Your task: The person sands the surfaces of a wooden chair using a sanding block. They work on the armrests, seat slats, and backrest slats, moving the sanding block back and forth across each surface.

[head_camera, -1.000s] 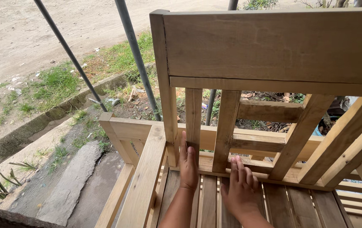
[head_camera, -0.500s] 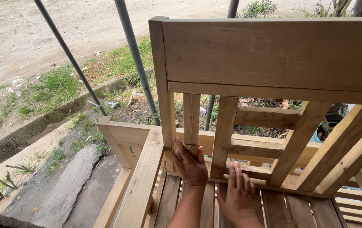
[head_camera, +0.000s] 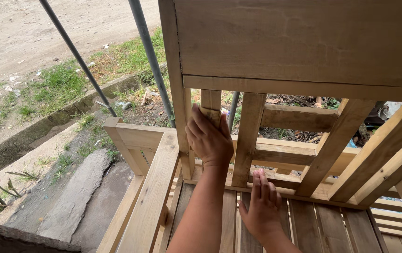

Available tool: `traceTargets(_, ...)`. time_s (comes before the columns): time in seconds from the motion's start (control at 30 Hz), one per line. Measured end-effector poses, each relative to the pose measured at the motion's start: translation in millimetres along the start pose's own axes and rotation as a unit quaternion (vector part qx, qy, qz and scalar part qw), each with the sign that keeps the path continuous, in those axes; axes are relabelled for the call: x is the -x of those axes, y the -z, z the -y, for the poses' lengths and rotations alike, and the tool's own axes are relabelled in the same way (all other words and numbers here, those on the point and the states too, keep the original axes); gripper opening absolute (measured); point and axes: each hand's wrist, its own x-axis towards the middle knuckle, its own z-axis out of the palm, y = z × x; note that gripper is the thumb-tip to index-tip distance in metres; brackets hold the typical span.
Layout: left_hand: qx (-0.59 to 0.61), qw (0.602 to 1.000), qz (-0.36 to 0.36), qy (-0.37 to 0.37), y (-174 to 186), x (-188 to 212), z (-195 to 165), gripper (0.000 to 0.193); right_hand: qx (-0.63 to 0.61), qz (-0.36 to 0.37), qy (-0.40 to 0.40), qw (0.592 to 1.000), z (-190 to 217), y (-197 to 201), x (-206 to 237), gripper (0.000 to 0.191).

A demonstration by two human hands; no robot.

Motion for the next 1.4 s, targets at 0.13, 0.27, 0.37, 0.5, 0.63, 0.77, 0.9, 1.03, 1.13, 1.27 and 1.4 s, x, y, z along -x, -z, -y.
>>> traceTargets(0.13,0.005,1.000,0.024,0.003,1,75,43,0.076,-0.003,0.004,-0.004,1.000,-2,1,1,0.106)
traceTargets(0.27,0.001,0.999,0.052,0.007,5,102,57,0.077,0.007,0.001,0.001,1.000,-2,5,0,0.108)
traceTargets(0.37,0.001,0.999,0.033,0.002,6,71,39,0.078,0.022,0.024,-0.006,0.999,-1,8,1,0.109)
traceTargets(0.5,-0.010,1.000,-0.005,-0.002,-4,-2,0,0.076,0.037,0.024,0.002,0.999,-2,10,2,0.107)
traceTargets(0.63,0.022,0.999,-0.011,-0.026,-6,-13,2,0.074,0.029,0.015,0.011,0.999,-3,8,3,0.108)
traceTargets(0.77,0.022,0.999,0.049,-0.010,0,59,42,0.077,0.025,0.023,-0.005,0.999,-3,6,3,0.105)
traceTargets(0.9,0.021,0.997,0.068,-0.011,4,112,69,0.077,0.021,0.032,-0.007,0.999,-1,8,2,0.105)
traceTargets(1.03,-0.002,0.999,0.049,-0.009,5,81,46,0.078,0.017,0.033,-0.009,0.999,0,11,3,0.106)
traceTargets(1.13,0.013,1.000,0.019,-0.016,5,23,14,0.076,0.016,0.025,-0.002,1.000,-1,10,3,0.107)
traceTargets(1.27,0.005,0.999,-0.008,-0.032,-3,-28,-9,0.074,0.025,0.030,0.006,0.999,-3,8,2,0.108)
traceTargets(1.4,0.016,0.999,0.026,-0.035,-1,5,14,0.077,0.011,0.010,0.015,1.000,-5,5,2,0.106)
